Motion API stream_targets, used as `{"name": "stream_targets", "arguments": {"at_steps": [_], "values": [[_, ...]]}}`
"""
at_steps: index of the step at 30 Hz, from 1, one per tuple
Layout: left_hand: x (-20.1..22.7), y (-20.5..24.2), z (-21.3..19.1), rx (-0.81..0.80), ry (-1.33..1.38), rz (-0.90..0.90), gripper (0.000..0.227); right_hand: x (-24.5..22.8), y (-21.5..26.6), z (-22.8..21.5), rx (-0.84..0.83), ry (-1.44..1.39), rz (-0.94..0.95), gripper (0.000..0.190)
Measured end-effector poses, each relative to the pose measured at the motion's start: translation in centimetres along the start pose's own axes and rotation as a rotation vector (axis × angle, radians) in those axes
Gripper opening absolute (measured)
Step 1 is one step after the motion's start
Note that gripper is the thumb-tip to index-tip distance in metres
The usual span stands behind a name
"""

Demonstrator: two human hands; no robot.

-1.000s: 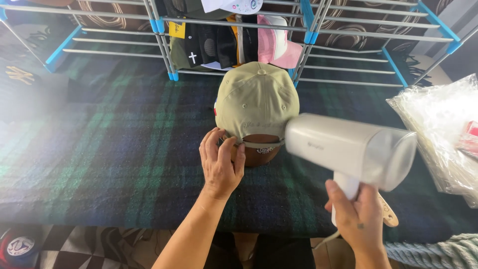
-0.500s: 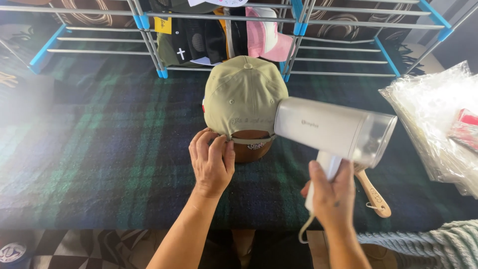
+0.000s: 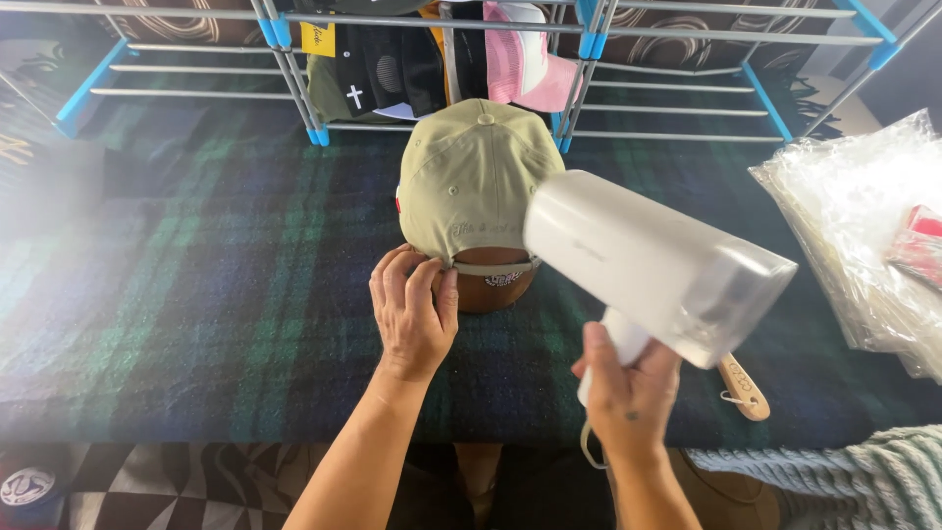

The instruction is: Using a handheld steamer and a brush to remove wrinkles and shape a baseball cap

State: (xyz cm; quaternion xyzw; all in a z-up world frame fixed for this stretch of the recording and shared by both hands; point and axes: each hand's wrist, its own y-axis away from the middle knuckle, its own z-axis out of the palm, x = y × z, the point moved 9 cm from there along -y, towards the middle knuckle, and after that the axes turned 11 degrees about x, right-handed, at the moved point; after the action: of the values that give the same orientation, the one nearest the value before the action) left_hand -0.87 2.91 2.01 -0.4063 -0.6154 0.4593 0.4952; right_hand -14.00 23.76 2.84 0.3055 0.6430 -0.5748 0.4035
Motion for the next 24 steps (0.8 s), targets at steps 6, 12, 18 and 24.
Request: {"name": "stream_targets", "arguments": {"at_steps": [6,12,18,24], "values": [[0.1,0.2,-0.2,0.009,0.007,0.017,0.015,0.0,2.4,1.6,0.04,0.03,-0.109,0.067],[0.1,0.2,-0.3,0.01,0.008,0.006,0.014,4.5,4.0,-1.1,0.057,0.117,0.161,0.081],[0.3,0.0,-0.3,0.006,-0.084,0.065,0.03,-0.1,-1.9,-3.0,0.016,0.377,0.369,0.042],[0.1,0.8,0.4,-0.058,-0.115,0.093,0.039,-7.9,-9.1,0.7,-0.204,0.687,0.245,0.056]]}}
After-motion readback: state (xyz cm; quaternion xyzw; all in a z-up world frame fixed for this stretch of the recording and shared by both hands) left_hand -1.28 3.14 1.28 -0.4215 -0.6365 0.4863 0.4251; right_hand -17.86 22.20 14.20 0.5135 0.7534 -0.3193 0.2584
